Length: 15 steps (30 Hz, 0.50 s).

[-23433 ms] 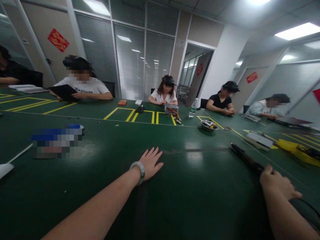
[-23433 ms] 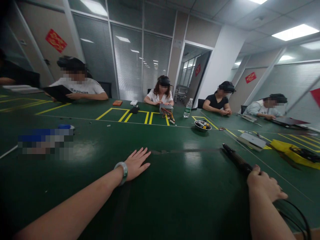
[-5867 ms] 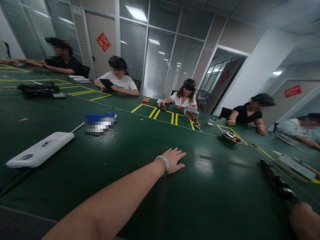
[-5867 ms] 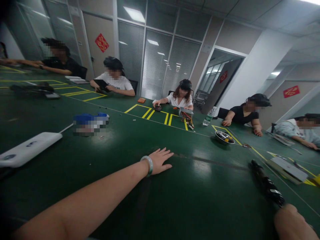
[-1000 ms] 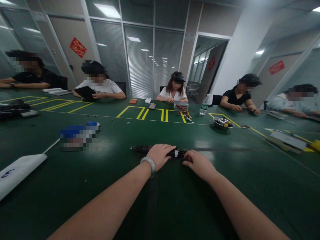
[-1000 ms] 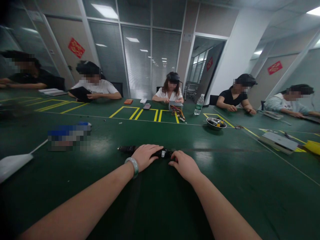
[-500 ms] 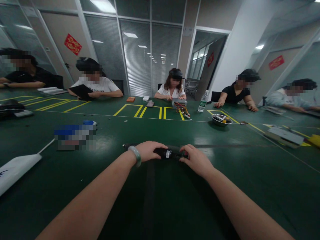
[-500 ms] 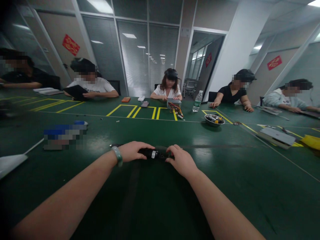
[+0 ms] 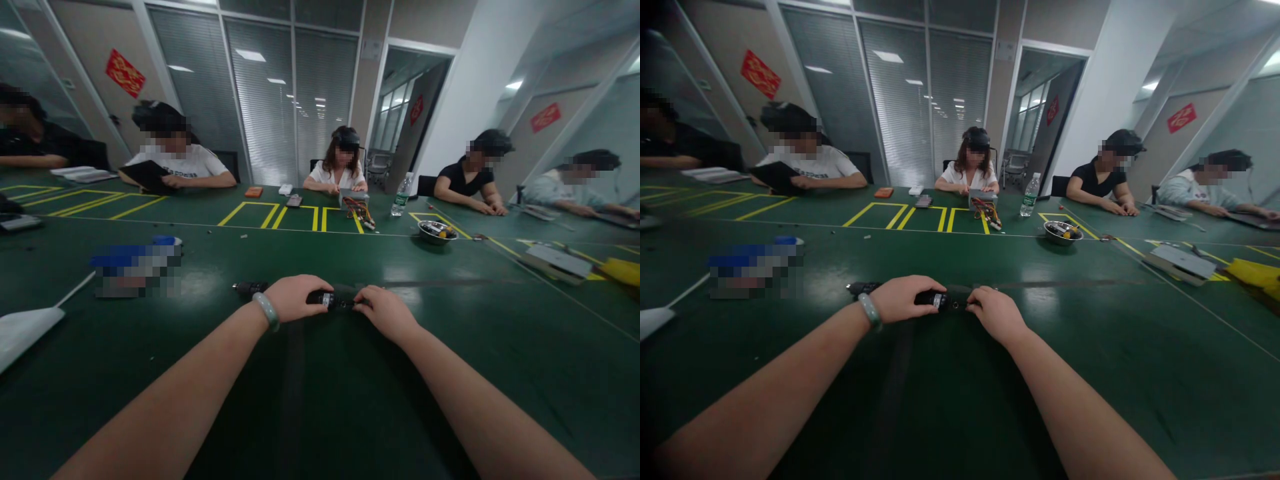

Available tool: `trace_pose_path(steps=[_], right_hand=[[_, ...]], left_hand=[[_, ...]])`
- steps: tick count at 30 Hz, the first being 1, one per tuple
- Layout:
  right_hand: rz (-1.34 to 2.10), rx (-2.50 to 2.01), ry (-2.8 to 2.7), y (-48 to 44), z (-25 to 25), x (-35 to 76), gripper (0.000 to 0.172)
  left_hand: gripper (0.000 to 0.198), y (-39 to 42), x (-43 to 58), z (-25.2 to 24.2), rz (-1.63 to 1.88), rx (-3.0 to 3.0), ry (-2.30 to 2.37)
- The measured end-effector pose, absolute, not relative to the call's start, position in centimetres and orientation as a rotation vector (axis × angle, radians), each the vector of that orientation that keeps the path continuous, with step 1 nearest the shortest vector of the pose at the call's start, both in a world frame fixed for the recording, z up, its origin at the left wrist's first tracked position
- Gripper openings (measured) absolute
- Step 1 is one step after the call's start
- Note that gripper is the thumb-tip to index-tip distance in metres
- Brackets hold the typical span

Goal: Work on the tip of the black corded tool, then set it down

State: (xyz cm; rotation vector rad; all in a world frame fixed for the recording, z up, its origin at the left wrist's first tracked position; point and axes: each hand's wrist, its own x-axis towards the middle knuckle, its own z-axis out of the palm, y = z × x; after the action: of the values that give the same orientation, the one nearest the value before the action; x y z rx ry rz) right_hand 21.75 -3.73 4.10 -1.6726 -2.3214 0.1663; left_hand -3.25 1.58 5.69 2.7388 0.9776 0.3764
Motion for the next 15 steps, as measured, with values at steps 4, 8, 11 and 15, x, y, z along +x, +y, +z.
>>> trace_pose_path(steps=[4, 8, 11, 15], right_hand=[[0.171, -1.675, -2.329, -3.5, 4.0, 21.9, 0.016], [0.185, -1.648, -2.332, -3.3, 3.9, 22.1, 0.018], [0.19, -1.662, -2.339, -3.3, 3.9, 22.2, 0.019], [0.205, -1.664, -2.355, -3.6, 4.5, 22.1, 0.019]], left_hand=[[0.041, 0.7, -2.3, 5.0, 0.457, 2.772, 1.025], [0.039, 0.0, -1.7, 4.4, 0.516, 2.791, 1.046], [0.036, -0.4, -1.3, 4.2, 0.546, 2.816, 1.077], [0.029, -0.9, -0.4, 4.1, 0.539, 2.901, 0.997]])
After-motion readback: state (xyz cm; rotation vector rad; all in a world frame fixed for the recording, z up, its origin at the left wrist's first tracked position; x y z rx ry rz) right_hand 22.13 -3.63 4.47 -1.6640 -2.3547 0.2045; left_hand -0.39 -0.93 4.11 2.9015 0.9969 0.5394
